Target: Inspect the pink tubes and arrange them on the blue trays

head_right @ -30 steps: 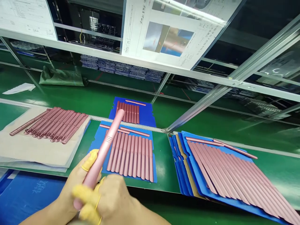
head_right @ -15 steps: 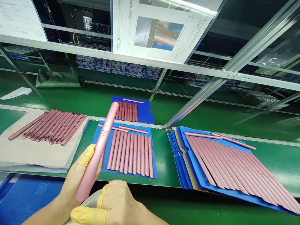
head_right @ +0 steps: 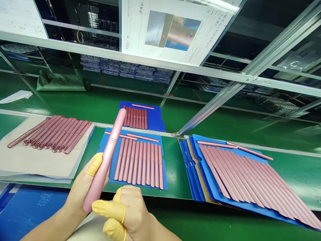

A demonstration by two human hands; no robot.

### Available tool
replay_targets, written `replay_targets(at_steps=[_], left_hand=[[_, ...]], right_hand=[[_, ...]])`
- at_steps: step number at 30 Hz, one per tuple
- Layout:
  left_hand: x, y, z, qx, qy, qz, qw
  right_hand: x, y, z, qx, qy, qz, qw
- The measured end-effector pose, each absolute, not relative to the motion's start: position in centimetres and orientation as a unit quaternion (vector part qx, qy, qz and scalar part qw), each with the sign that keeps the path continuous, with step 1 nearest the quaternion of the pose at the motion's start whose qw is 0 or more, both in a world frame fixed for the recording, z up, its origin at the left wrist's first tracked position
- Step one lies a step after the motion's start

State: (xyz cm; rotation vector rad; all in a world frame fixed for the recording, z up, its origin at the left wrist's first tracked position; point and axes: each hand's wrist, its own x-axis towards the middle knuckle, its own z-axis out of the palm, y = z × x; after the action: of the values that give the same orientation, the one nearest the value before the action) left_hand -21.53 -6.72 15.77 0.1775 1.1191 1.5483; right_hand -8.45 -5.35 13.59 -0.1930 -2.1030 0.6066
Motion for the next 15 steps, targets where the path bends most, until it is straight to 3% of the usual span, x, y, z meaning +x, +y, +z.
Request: replay_targets(at_steps=[3, 5, 8, 10, 13, 15], left_hand=[[-21.6, -6.9, 15.7, 0.086, 0.478, 0.645, 0.589], [-21.7, -7.1, 15.4, 0.090, 0.477, 0.635, 0.601], [-21.9, -7.5, 15.1, 0.093, 0.477, 0.614, 0.622], [-22.1, -7.8, 15.1, 0.095, 0.479, 0.608, 0.626], [-22.1, -8.0, 15.2, 0.102, 0.468, 0.595, 0.645], [-22.1, -8.1, 15.4, 0.105, 0.475, 0.575, 0.658]], right_hand=[[-8.5, -4.1, 13.8, -0.092, -0.892, 0.211, 0.389], [-8.1, -2.8, 13.4, -0.181, -0.890, 0.196, 0.370], [-7.2, -1.7, 12.9, -0.307, -0.826, 0.203, 0.427], [-7.2, -2.2, 12.8, -0.236, -0.839, 0.181, 0.456], [-8.0, -3.1, 13.3, -0.100, -0.902, 0.138, 0.397], [-8.4, -2.5, 13.4, -0.159, -0.899, 0.157, 0.376]])
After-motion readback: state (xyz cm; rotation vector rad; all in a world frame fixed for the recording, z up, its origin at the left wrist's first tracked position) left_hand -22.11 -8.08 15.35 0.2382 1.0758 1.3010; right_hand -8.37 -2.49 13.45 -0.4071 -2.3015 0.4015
